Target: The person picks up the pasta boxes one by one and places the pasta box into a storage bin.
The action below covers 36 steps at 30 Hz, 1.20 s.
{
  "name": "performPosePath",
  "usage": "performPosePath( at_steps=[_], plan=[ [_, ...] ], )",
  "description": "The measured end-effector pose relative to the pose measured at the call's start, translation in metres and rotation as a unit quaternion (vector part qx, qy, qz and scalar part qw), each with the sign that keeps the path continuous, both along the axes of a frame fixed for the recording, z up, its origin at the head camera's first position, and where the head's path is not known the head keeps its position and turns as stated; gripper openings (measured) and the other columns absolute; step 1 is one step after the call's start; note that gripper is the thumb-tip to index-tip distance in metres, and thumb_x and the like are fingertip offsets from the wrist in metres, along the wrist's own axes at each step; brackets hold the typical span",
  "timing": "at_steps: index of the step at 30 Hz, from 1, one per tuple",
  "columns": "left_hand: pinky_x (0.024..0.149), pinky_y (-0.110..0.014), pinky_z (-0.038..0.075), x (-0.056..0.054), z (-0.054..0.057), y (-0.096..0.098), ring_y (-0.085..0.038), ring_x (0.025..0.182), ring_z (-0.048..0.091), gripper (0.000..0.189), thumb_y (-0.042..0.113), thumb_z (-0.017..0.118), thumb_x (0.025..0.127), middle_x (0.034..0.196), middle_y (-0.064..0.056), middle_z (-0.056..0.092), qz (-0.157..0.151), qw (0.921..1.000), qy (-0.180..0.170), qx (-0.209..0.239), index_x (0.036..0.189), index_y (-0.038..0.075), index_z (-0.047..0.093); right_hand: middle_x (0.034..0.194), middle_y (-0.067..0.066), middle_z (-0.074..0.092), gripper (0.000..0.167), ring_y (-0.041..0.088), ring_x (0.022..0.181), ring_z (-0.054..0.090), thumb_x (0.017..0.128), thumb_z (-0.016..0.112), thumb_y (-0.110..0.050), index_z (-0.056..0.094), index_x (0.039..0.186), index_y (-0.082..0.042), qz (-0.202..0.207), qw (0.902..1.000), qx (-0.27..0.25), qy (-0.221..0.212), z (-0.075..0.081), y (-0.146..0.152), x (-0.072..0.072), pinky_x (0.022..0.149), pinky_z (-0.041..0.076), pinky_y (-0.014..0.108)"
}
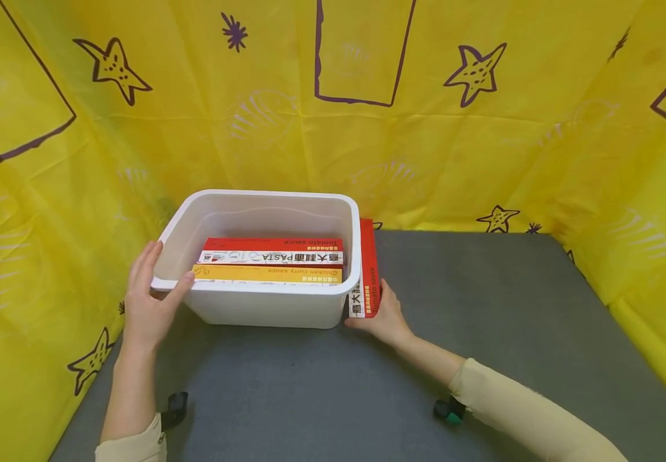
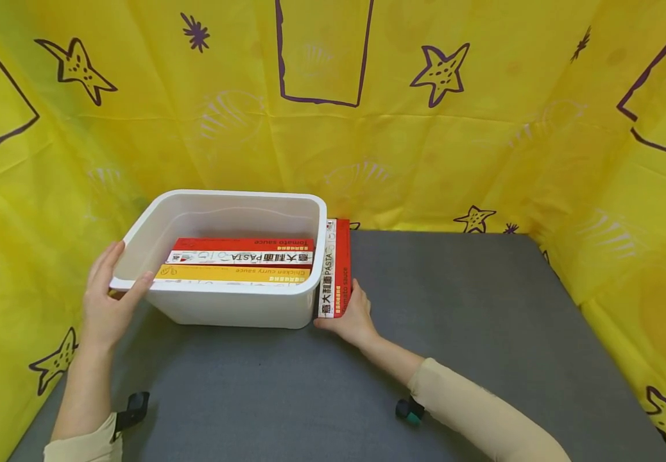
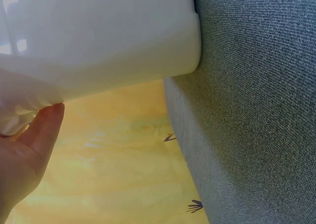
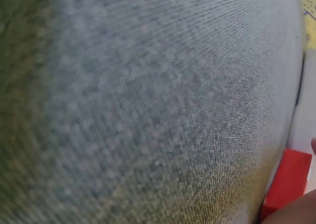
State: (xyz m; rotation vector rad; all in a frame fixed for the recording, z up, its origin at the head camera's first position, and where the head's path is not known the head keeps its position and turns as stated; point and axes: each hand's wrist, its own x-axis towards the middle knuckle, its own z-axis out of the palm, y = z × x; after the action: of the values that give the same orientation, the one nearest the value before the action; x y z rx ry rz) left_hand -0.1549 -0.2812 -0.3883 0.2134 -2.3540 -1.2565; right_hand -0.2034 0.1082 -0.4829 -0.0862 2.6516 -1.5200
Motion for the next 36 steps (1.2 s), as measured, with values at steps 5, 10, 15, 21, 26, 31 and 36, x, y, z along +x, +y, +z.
performPosePath(
  at_steps=[5, 10, 15, 21, 26, 31, 36],
  plan=[
    [0.107, -0.052, 0.035, 0.000, 0.001, 0.000, -0.020, 0.142, 0.025, 0.072, 0.029, 0.068, 0.089, 0.157, 0.012, 0.025, 0.001, 1.0000, -0.005, 0.002, 0.152, 0.033, 0.034, 0.142, 0.021, 0.036, 0.115, 0.038, 0.129, 0.030, 0.063, 0.088, -0.033, 0.019, 0.149, 0.000, 0.002, 0.9999, 0.016, 0.004, -0.002, -0.001, -0.001, 0.104, 0.031, 0.059],
    [0.107, -0.053, 0.035, 0.001, 0.001, -0.001, -0.021, 0.142, 0.025, 0.073, 0.030, 0.068, 0.089, 0.157, 0.011, 0.025, 0.002, 1.0000, -0.008, 0.000, 0.152, 0.033, 0.033, 0.138, 0.021, 0.039, 0.113, 0.038, 0.127, 0.031, 0.062, 0.088, -0.032, 0.022, 0.148, 0.000, -0.003, 0.9995, 0.027, 0.017, -0.005, -0.003, -0.002, 0.104, 0.030, 0.056],
    [0.107, -0.053, 0.035, 0.001, 0.000, 0.000, -0.018, 0.141, 0.027, 0.072, 0.029, 0.068, 0.088, 0.156, 0.012, 0.026, 0.002, 1.0000, -0.001, -0.004, 0.152, 0.033, 0.035, 0.136, 0.022, 0.041, 0.110, 0.038, 0.127, 0.033, 0.061, 0.088, -0.029, 0.025, 0.146, 0.002, -0.004, 0.9989, 0.031, 0.036, -0.006, -0.004, -0.001, 0.105, 0.028, 0.054],
    [0.107, -0.051, 0.036, 0.000, 0.000, 0.000, -0.018, 0.140, 0.028, 0.071, 0.028, 0.068, 0.089, 0.156, 0.013, 0.027, -0.001, 1.0000, 0.005, 0.000, 0.151, 0.032, 0.036, 0.135, 0.021, 0.045, 0.105, 0.037, 0.126, 0.037, 0.062, 0.087, -0.026, 0.030, 0.145, 0.002, -0.008, 0.9986, 0.026, 0.045, -0.005, -0.004, 0.000, 0.104, 0.031, 0.054],
    [0.107, -0.050, 0.037, 0.000, 0.000, 0.001, -0.019, 0.139, 0.028, 0.071, 0.028, 0.068, 0.089, 0.155, 0.012, 0.027, -0.003, 1.0000, 0.004, 0.001, 0.151, 0.031, 0.036, 0.128, 0.014, 0.050, 0.100, 0.030, 0.117, 0.045, 0.063, 0.088, -0.025, 0.033, 0.144, -0.003, -0.023, 0.9995, -0.001, 0.020, -0.001, 0.000, 0.001, 0.097, 0.042, 0.051],
    [0.106, -0.051, 0.037, 0.001, 0.001, 0.002, -0.019, 0.140, 0.028, 0.071, 0.028, 0.068, 0.089, 0.156, 0.013, 0.027, 0.000, 1.0000, 0.001, 0.000, 0.152, 0.032, 0.036, 0.125, 0.011, 0.052, 0.095, 0.026, 0.111, 0.049, 0.065, 0.087, -0.021, 0.036, 0.143, -0.005, -0.028, 0.9989, -0.036, 0.014, 0.008, 0.006, 0.002, 0.093, 0.046, 0.047],
    [0.106, -0.051, 0.038, 0.001, 0.001, 0.001, -0.019, 0.140, 0.028, 0.071, 0.028, 0.068, 0.089, 0.156, 0.013, 0.027, 0.002, 1.0000, -0.001, 0.001, 0.152, 0.032, 0.035, 0.130, 0.010, 0.051, 0.095, 0.026, 0.113, 0.049, 0.068, 0.086, -0.021, 0.033, 0.146, -0.007, -0.040, 0.9970, -0.067, -0.002, 0.016, 0.011, 0.003, 0.095, 0.044, 0.047]
  ],
)
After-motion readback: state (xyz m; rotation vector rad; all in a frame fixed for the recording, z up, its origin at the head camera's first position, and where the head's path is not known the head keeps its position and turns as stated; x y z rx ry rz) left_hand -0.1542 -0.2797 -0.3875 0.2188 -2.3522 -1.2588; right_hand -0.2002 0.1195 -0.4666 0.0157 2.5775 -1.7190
